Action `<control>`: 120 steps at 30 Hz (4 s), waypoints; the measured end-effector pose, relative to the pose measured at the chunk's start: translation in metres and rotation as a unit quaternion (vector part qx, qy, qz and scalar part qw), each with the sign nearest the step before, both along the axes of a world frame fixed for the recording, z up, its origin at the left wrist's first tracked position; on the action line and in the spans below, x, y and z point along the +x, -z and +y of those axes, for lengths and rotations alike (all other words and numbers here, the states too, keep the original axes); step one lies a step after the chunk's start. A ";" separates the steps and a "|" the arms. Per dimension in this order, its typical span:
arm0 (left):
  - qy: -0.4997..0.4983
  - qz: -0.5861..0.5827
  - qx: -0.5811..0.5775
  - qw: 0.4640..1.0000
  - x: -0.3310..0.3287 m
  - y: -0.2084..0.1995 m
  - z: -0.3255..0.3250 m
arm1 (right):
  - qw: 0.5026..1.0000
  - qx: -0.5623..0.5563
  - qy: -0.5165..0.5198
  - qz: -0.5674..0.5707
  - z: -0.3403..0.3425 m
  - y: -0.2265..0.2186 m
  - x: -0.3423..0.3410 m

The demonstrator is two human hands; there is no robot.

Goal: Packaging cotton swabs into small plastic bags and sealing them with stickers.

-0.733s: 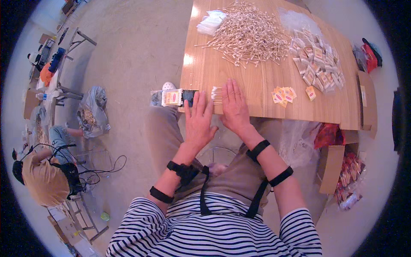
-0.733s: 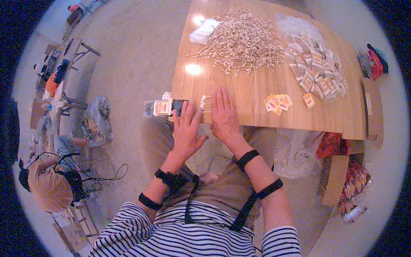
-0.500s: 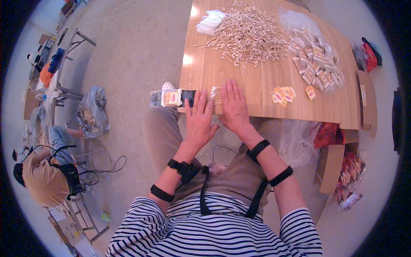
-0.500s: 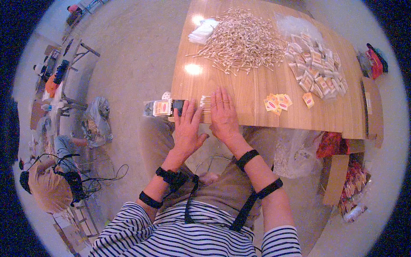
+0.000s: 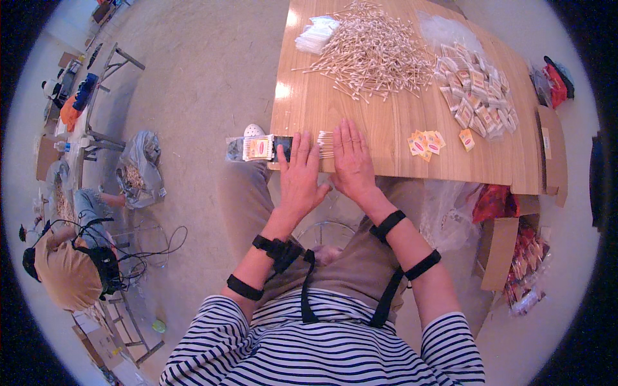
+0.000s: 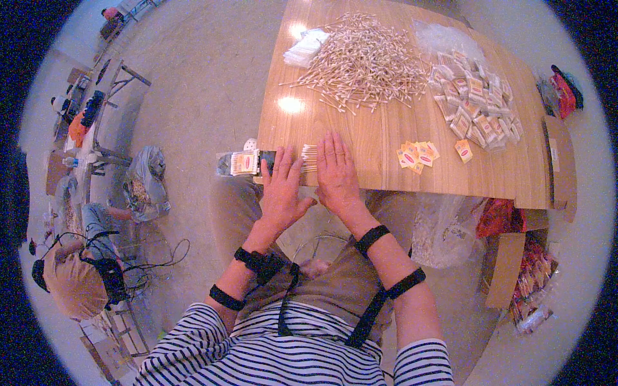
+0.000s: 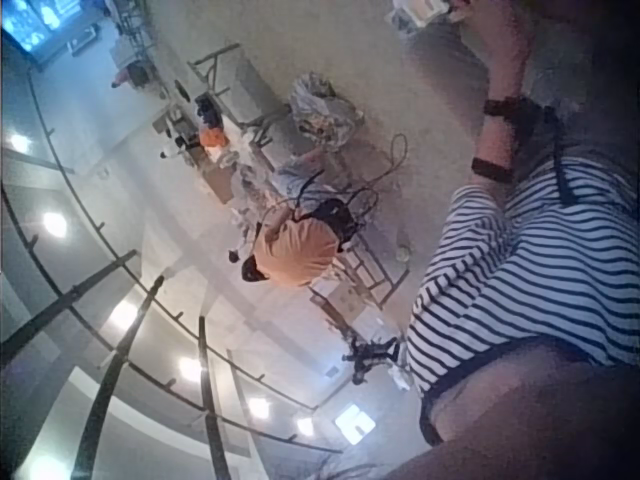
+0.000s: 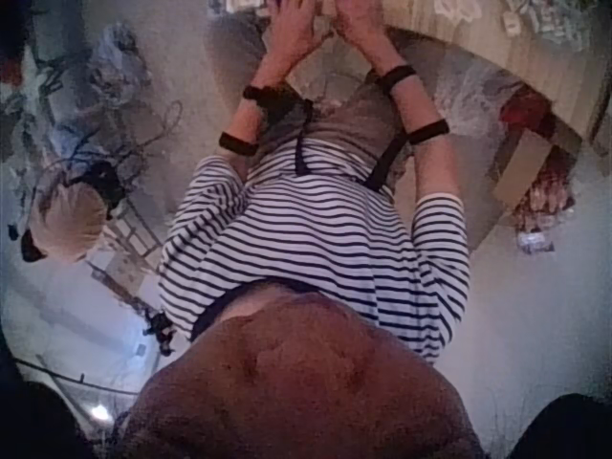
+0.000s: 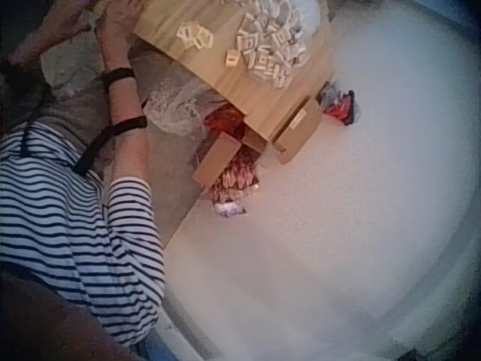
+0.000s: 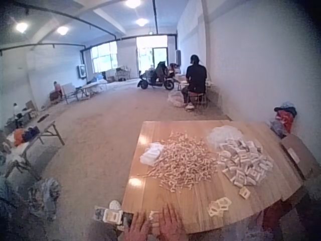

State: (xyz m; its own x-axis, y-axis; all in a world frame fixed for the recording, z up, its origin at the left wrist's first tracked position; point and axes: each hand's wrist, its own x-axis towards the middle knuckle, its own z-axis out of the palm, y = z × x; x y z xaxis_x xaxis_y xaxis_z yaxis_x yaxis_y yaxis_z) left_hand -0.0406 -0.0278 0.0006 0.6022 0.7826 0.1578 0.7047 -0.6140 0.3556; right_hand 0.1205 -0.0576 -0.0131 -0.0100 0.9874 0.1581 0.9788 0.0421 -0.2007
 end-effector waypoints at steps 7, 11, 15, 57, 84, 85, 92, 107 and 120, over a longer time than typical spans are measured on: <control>0.000 0.006 -0.005 1.000 -0.001 -0.001 0.001 | 1.000 0.013 -0.001 -0.021 0.001 0.006 0.002; -0.001 -0.001 -0.003 1.000 0.001 0.001 0.002 | 0.999 0.016 0.002 -0.035 0.001 0.008 0.001; -0.003 0.003 -0.004 1.000 0.002 0.003 0.002 | 1.000 0.014 0.000 -0.021 0.001 0.005 0.000; 0.019 0.037 -0.007 0.999 0.010 -0.005 0.021 | 0.999 0.030 0.008 -0.038 0.003 0.014 0.001; -0.008 0.094 0.020 0.995 0.009 0.006 -0.006 | 0.997 0.015 -0.073 0.021 -0.006 -0.005 0.007; -0.012 0.091 0.015 0.996 0.009 0.006 -0.005 | 0.997 0.014 -0.073 0.021 -0.006 -0.004 0.007; 0.026 0.070 0.021 0.997 0.012 0.015 0.006 | 0.998 -0.001 -0.069 0.012 -0.005 -0.004 0.005; 0.019 0.104 0.074 0.992 0.021 0.022 0.006 | 0.998 -0.055 -0.008 0.012 -0.002 -0.008 -0.003; 0.001 0.113 0.075 0.991 0.025 0.020 0.003 | 0.994 -0.083 0.073 -0.006 -0.015 -0.009 0.000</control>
State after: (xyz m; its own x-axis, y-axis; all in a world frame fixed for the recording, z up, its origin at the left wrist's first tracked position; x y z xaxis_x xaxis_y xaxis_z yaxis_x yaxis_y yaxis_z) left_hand -0.0154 -0.0250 -0.0195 0.6365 0.7598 0.1329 0.7552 -0.6489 0.0928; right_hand 0.1203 -0.0724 -0.0037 0.1354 0.9908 -0.0056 0.9741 -0.1341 -0.1819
